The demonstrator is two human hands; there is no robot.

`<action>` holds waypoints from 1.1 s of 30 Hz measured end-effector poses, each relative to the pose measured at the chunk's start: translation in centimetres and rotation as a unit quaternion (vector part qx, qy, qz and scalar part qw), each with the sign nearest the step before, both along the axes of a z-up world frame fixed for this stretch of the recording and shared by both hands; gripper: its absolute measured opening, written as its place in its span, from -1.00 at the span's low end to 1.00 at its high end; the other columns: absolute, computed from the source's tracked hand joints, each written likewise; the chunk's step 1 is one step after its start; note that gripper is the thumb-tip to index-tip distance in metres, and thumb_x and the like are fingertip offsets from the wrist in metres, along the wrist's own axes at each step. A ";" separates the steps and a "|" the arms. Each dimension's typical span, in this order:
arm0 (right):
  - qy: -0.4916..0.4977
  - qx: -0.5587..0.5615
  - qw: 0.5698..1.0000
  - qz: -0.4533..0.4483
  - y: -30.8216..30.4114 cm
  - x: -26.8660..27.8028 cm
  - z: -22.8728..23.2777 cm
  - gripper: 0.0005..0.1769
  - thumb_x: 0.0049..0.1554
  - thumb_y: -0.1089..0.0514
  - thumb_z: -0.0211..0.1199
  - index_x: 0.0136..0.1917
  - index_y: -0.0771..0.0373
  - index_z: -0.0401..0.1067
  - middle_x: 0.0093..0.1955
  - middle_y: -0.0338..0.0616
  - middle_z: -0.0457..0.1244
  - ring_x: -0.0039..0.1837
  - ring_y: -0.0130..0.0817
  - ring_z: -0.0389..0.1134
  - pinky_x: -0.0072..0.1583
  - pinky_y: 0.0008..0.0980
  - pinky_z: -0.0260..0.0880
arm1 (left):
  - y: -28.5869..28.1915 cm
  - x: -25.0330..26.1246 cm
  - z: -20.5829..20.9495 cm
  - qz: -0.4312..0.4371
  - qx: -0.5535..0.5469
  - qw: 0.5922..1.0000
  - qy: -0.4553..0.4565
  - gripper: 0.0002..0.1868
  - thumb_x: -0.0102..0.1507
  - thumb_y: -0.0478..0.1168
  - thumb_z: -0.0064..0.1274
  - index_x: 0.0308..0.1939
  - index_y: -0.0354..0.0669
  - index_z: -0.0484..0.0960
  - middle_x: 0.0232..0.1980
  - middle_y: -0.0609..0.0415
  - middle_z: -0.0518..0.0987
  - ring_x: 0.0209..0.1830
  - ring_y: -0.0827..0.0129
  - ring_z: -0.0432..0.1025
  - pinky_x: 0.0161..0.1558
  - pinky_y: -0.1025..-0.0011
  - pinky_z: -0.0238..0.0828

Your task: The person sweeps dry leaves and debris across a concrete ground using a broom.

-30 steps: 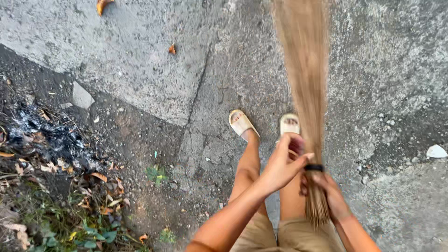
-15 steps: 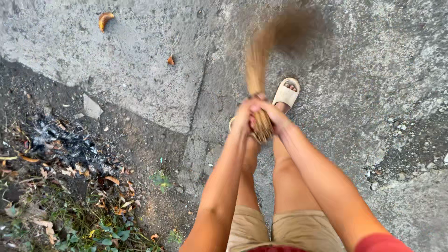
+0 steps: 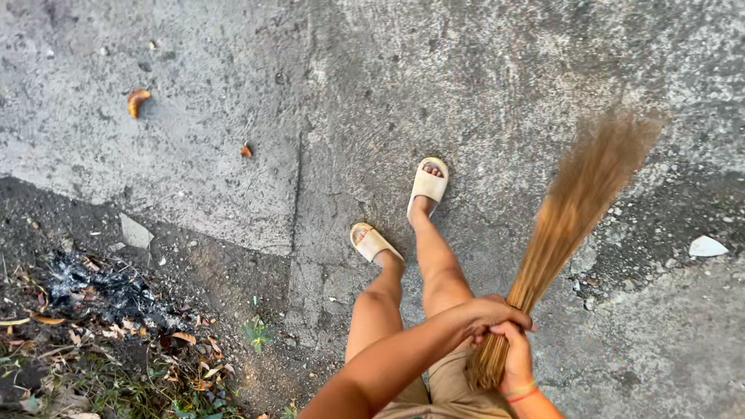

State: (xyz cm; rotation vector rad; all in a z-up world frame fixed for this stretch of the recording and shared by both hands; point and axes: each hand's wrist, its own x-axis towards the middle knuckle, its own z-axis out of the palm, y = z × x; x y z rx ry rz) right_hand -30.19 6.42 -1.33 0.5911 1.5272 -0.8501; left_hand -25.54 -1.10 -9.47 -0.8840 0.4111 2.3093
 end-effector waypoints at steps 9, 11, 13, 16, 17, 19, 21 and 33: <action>-0.166 -0.141 0.966 0.139 -21.6 0.4 -16.2 -0.76 0.19 0.05 0.11 -0.17 0.27 0.33 -0.29 -0.04 0.33 -0.31 -0.23 0.40 -0.23 -0.20 0.50 | -14.4 5.3 -19.2 0.337 -0.086 0.924 -0.158 -0.64 0.14 0.02 0.21 -0.23 -0.21 0.64 -0.44 0.04 0.52 -0.60 0.35 0.36 -0.58 0.34 0.31; -0.178 -0.190 0.935 0.243 -27.3 -1.5 -16.3 -0.82 0.03 0.20 0.11 -0.05 0.13 0.27 -0.37 -0.02 0.29 -0.40 -0.19 0.35 -0.31 -0.21 0.46 | -19.9 5.4 -17.3 0.442 -0.120 0.867 -0.197 -0.67 0.16 -0.05 0.20 -0.20 -0.28 0.65 -0.40 0.01 0.57 -0.56 0.34 0.43 -0.52 0.34 0.39; -0.151 -0.243 0.915 0.286 -28.3 -3.9 -14.4 -0.79 0.08 0.22 0.12 0.01 0.29 0.31 -0.30 -0.04 0.30 -0.35 -0.24 0.37 -0.27 -0.29 0.47 | -22.9 3.9 -13.7 0.486 -0.155 0.837 -0.199 -0.69 0.18 -0.13 0.18 -0.18 -0.36 0.67 -0.36 -0.02 0.61 -0.51 0.33 0.50 -0.47 0.34 0.48; -0.076 -0.237 0.926 0.283 -24.8 -8.1 -11.2 -0.69 0.12 0.20 0.12 0.15 0.29 0.31 -0.22 -0.13 0.29 -0.29 -0.34 0.37 -0.26 -0.36 0.46 | -22.3 -0.3 -7.4 0.377 -0.257 0.862 -0.221 -0.72 0.16 -0.11 0.17 -0.23 -0.28 0.68 -0.48 0.03 0.57 -0.67 0.37 0.39 -0.63 0.38 0.34; -0.066 -0.205 0.947 0.240 -22.2 -9.6 -9.8 -0.71 0.18 0.16 0.13 0.13 0.33 0.30 -0.17 -0.14 0.29 -0.23 -0.35 0.42 -0.22 -0.33 0.50 | -20.5 -2.2 -5.3 0.374 -0.278 0.872 -0.150 -0.69 0.17 -0.09 0.14 -0.27 -0.31 0.72 -0.44 0.03 0.64 -0.65 0.42 0.42 -0.60 0.43 0.36; 0.001 -0.157 0.970 0.186 -15.3 -10.9 -5.9 -0.60 0.08 0.17 0.06 0.20 0.19 0.24 -0.32 -0.05 0.30 -0.37 -0.24 0.39 -0.33 -0.28 0.44 | -16.0 -5.7 -2.1 0.230 -0.303 0.908 -0.175 -0.60 0.10 -0.03 0.25 -0.28 -0.38 0.72 -0.42 -0.08 0.67 -0.54 0.35 0.54 -0.51 0.36 0.49; 0.050 -0.074 0.992 0.084 -9.8 -10.4 -3.0 -0.60 0.01 0.20 0.08 0.15 0.22 0.34 -0.31 -0.01 0.31 -0.35 -0.16 0.38 -0.30 -0.21 0.41 | -11.6 -7.9 -1.4 0.108 -0.256 0.956 -0.095 -0.58 0.04 0.06 0.27 -0.21 -0.20 0.70 -0.38 -0.01 0.68 -0.52 0.35 0.56 -0.45 0.33 0.52; -0.154 -0.108 0.970 0.151 -34.9 -5.7 -19.3 -0.78 0.13 0.09 0.22 -0.15 0.33 0.43 -0.25 0.00 0.34 -0.30 -0.21 0.40 -0.24 -0.27 0.50 | -27.8 1.9 -22.6 0.343 -0.070 0.929 -0.116 -0.64 0.20 -0.15 0.11 0.04 -0.18 0.64 -0.15 -0.03 0.61 -0.28 0.31 0.49 -0.28 0.35 0.48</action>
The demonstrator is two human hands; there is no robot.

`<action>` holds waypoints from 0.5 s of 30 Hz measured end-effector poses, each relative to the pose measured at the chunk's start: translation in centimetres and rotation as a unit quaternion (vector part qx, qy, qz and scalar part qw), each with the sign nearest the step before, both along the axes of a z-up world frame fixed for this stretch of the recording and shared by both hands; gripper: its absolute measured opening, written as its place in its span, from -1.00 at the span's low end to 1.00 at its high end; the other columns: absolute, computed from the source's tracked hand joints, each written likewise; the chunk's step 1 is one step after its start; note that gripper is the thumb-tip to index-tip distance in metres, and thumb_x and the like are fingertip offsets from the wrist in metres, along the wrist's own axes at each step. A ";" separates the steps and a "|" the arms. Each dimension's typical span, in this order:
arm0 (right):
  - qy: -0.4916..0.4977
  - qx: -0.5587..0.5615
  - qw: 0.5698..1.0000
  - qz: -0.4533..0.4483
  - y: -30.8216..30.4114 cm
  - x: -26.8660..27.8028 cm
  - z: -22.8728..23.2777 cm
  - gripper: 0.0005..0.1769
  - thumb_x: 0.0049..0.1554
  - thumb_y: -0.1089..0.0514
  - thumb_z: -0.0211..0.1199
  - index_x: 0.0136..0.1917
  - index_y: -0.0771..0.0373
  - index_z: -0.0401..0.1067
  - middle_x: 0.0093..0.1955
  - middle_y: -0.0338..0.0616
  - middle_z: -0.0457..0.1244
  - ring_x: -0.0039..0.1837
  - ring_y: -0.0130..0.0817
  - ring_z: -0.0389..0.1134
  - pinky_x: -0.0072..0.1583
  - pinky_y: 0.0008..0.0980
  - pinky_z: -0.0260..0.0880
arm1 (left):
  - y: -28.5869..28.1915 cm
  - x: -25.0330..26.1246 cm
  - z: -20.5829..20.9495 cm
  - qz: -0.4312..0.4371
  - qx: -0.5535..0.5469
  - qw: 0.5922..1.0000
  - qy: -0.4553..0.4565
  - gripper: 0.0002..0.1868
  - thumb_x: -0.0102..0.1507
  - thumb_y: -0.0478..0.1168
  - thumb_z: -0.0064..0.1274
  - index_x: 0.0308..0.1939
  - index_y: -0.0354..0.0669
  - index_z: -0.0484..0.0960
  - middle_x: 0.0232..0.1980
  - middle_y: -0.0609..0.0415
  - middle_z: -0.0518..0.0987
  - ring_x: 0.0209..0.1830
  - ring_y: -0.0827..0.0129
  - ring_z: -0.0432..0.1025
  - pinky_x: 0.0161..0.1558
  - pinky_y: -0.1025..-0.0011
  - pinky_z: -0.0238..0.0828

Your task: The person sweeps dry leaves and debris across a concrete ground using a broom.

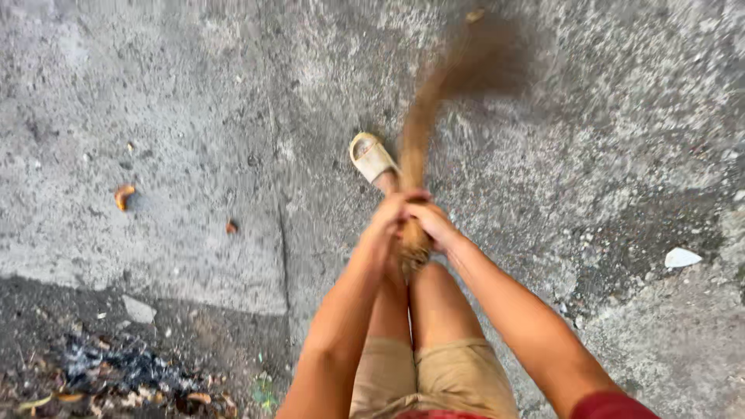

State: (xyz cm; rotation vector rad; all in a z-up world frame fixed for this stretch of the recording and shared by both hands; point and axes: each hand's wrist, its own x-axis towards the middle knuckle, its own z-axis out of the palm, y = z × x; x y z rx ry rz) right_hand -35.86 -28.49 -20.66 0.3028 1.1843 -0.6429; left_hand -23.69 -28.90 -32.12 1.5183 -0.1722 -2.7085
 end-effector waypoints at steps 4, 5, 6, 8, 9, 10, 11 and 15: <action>0.013 -0.184 0.978 0.100 -10.3 0.6 -1.5 -0.78 0.01 0.25 0.23 -0.07 0.43 0.42 -0.21 -0.04 0.32 -0.25 -0.28 0.40 -0.20 -0.28 0.50 | -13.4 0.9 6.1 0.160 -0.096 0.978 -0.090 -0.71 0.23 -0.18 0.17 -0.05 -0.30 0.61 -0.24 -0.04 0.60 -0.35 0.26 0.51 -0.29 0.30 0.51; 0.032 -0.239 0.965 0.107 -11.4 0.4 -1.1 -0.73 0.01 0.28 0.22 -0.02 0.47 0.42 -0.19 -0.04 0.32 -0.22 -0.31 0.40 -0.18 -0.30 0.50 | -14.7 0.0 8.1 0.162 -0.128 0.973 -0.098 -0.71 0.21 -0.17 0.15 -0.07 -0.28 0.62 -0.24 -0.02 0.61 -0.34 0.30 0.51 -0.29 0.33 0.51; 0.055 -0.283 0.952 0.103 -11.7 -0.5 -0.3 -0.63 0.01 0.30 0.21 0.10 0.44 0.37 -0.09 -0.07 0.32 -0.12 -0.36 0.40 -0.09 -0.34 0.49 | -15.7 -0.9 9.9 0.165 -0.160 0.967 -0.106 -0.71 0.19 -0.16 0.12 -0.09 -0.26 0.63 -0.25 0.00 0.62 -0.34 0.33 0.52 -0.29 0.37 0.52; 0.100 -0.369 0.919 0.094 -10.0 -3.4 2.4 -0.39 0.00 0.33 0.19 0.35 0.38 0.27 0.12 -0.14 0.32 0.09 -0.47 0.40 0.08 -0.40 0.47 | -14.4 -3.5 13.3 0.166 -0.170 0.966 -0.106 -0.70 0.20 -0.16 0.14 -0.10 -0.30 0.65 -0.25 0.02 0.61 -0.34 0.37 0.51 -0.30 0.39 0.47; 0.101 -0.301 0.945 0.077 -8.0 -4.5 4.4 -0.34 0.00 0.33 0.18 0.40 0.35 0.23 0.03 -0.11 0.32 -0.04 -0.44 0.39 -0.04 -0.40 0.46 | -13.3 -4.0 14.7 0.071 -0.161 0.973 -0.148 -0.71 0.17 -0.14 0.12 -0.13 -0.26 0.63 -0.31 0.02 0.59 -0.46 0.30 0.46 -0.44 0.32 0.39; 0.101 -0.231 0.966 0.060 -5.2 -5.1 6.9 -0.29 0.01 0.34 0.16 0.45 0.33 0.19 -0.06 -0.09 0.31 -0.18 -0.42 0.39 -0.16 -0.39 0.45 | -10.9 -4.6 16.4 -0.026 -0.152 0.970 -0.188 -0.72 0.15 -0.11 0.09 -0.16 -0.21 0.60 -0.37 0.02 0.57 -0.58 0.23 0.41 -0.58 0.24 0.31; 0.132 -0.153 0.979 0.017 -2.3 -5.2 9.3 -0.27 0.00 0.33 0.15 0.45 0.16 0.14 -0.14 -0.09 0.31 -0.28 -0.36 0.39 -0.24 -0.37 0.45 | -9.1 -6.4 16.8 -0.001 -0.254 0.966 -0.050 -0.72 0.22 -0.14 0.16 -0.21 -0.34 0.69 -0.30 0.04 0.62 -0.37 0.40 0.49 -0.31 0.41 0.47; 0.223 0.012 0.969 -0.107 6.6 -5.6 15.0 -0.61 0.13 0.15 0.17 0.01 0.62 0.42 -0.28 0.19 0.32 -0.37 -0.11 0.42 -0.30 -0.19 0.45 | 0.6 -12.6 16.7 -0.269 -0.109 0.956 0.040 -0.70 0.14 -0.09 0.17 -0.16 -0.20 0.68 -0.23 0.08 0.65 -0.30 0.40 0.51 -0.23 0.41 0.47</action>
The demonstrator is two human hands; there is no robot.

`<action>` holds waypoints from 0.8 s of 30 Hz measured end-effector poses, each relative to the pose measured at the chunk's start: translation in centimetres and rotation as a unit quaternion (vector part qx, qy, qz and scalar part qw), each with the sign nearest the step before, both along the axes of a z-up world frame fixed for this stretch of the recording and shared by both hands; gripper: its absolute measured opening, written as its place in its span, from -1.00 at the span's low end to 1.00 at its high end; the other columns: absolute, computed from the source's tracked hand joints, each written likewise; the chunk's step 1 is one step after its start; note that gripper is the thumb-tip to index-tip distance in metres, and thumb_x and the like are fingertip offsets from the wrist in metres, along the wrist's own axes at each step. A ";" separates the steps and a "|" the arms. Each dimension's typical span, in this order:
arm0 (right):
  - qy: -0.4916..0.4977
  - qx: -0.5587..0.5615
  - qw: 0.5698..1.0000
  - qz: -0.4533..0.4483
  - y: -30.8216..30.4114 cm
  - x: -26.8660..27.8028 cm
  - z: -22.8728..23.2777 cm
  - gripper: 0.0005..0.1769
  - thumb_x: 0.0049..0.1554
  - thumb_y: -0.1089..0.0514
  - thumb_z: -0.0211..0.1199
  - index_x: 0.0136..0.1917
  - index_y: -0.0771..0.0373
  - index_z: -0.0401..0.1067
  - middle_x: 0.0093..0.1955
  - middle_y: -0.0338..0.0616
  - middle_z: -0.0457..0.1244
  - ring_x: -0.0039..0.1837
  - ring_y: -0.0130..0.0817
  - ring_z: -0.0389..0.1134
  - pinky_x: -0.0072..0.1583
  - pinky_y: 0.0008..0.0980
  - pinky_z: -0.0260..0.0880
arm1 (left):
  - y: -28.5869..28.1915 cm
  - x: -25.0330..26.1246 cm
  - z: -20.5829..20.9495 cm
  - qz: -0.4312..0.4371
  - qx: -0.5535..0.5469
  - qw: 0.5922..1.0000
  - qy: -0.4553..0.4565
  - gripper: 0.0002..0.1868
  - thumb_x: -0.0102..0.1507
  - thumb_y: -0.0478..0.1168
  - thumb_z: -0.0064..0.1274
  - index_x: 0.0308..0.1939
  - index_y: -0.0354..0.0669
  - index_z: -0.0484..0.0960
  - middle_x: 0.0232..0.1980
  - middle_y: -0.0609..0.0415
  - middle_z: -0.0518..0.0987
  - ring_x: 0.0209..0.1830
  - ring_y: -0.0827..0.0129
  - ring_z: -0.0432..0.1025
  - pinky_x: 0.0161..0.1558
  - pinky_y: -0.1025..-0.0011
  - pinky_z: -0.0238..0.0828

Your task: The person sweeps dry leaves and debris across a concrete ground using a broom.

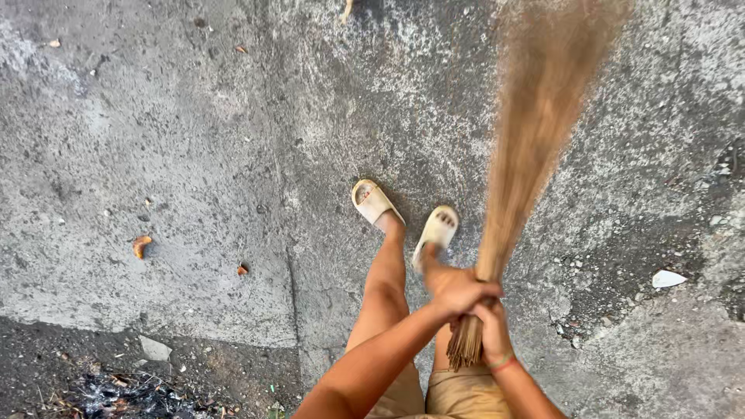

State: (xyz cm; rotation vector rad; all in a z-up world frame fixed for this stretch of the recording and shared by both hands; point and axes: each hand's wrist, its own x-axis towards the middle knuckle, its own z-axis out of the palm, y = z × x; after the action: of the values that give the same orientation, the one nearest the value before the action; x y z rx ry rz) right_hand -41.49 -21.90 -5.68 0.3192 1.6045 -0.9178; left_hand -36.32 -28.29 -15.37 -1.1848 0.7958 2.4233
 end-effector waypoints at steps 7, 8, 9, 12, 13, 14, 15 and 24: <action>-0.080 -0.007 0.980 -0.183 -8.6 -0.1 -7.5 -0.72 0.12 0.06 0.12 0.06 0.16 0.46 -0.02 -0.20 0.34 -0.06 -0.41 0.39 -0.10 -0.40 0.46 | -8.3 0.9 -14.3 -0.101 -0.247 0.866 0.422 -0.35 0.01 -0.20 0.07 0.24 -0.15 0.61 0.21 -0.09 0.64 0.16 0.25 0.53 0.23 0.30 0.43; -0.125 -0.013 0.987 -0.105 -12.6 -1.1 -10.5 -0.77 0.15 0.05 0.12 0.00 0.18 0.43 -0.10 -0.18 0.33 -0.14 -0.37 0.38 -0.15 -0.33 0.46 | -11.6 2.0 -14.8 0.028 -0.155 0.955 0.253 -0.47 0.08 -0.20 0.10 0.14 -0.24 0.64 0.07 -0.11 0.64 0.01 0.23 0.53 0.05 0.30 0.46; -0.168 -0.021 0.985 -0.027 -16.5 -2.1 -13.2 -0.79 0.17 0.03 0.13 -0.06 0.21 0.41 -0.18 -0.15 0.32 -0.21 -0.32 0.38 -0.20 -0.26 0.46 | -14.9 2.6 -14.6 0.156 -0.055 0.984 0.068 -0.58 0.14 -0.20 0.13 0.04 -0.33 0.66 -0.07 -0.12 0.64 -0.15 0.21 0.52 -0.12 0.30 0.49; -0.252 -0.144 0.945 0.154 -26.2 -5.4 -18.4 -0.77 0.20 0.11 0.15 -0.16 0.34 0.41 -0.23 -0.06 0.35 -0.23 -0.28 0.42 -0.15 -0.27 0.49 | -24.8 1.8 -12.3 0.342 -0.086 0.923 -0.153 -0.68 0.16 -0.20 0.20 -0.18 -0.46 0.72 -0.29 -0.10 0.67 -0.39 0.27 0.55 -0.35 0.34 0.51; -0.232 -0.163 0.935 0.214 -28.5 -6.5 -19.0 -0.77 0.21 0.13 0.17 -0.14 0.37 0.45 -0.20 -0.07 0.36 -0.19 -0.32 0.42 -0.12 -0.33 0.47 | -27.0 0.4 -11.2 0.373 -0.149 0.900 -0.169 -0.69 0.14 -0.20 0.22 -0.24 -0.48 0.73 -0.33 -0.07 0.69 -0.42 0.31 0.56 -0.38 0.36 0.50; -0.247 -0.169 0.933 0.198 -29.2 -7.8 -18.9 -0.78 0.19 0.12 0.16 -0.15 0.35 0.44 -0.23 -0.07 0.35 -0.23 -0.30 0.40 -0.16 -0.31 0.45 | -28.0 -1.5 -10.0 0.375 -0.158 0.896 -0.178 -0.70 0.14 -0.19 0.23 -0.25 -0.45 0.71 -0.35 -0.07 0.67 -0.45 0.31 0.52 -0.41 0.34 0.46; -0.262 -0.174 0.932 0.182 -29.6 -9.5 -18.7 -0.79 0.17 0.11 0.15 -0.15 0.32 0.42 -0.27 -0.07 0.33 -0.28 -0.27 0.38 -0.20 -0.28 0.43 | -28.9 -3.4 -8.9 0.376 -0.166 0.892 -0.188 -0.71 0.14 -0.19 0.24 -0.26 -0.42 0.69 -0.37 -0.06 0.64 -0.48 0.30 0.48 -0.44 0.33 0.41; -0.048 0.015 0.998 0.026 0.4 -28.2 -3.6 -0.59 0.17 0.14 0.04 0.27 0.24 0.39 0.04 -0.14 0.36 -0.03 -0.40 0.41 -0.05 -0.36 0.46 | -9.0 -25.1 7.4 0.127 -0.066 0.983 -0.114 -0.62 0.14 -0.06 0.22 -0.17 -0.34 0.70 -0.31 -0.10 0.68 -0.37 0.26 0.57 -0.29 0.32 0.51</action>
State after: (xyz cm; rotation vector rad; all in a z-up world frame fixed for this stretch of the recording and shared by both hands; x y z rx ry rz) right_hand -69.74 -21.49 -9.31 0.3365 1.5325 -0.8278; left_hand -61.42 -37.31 -7.97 -1.6728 0.7854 2.3965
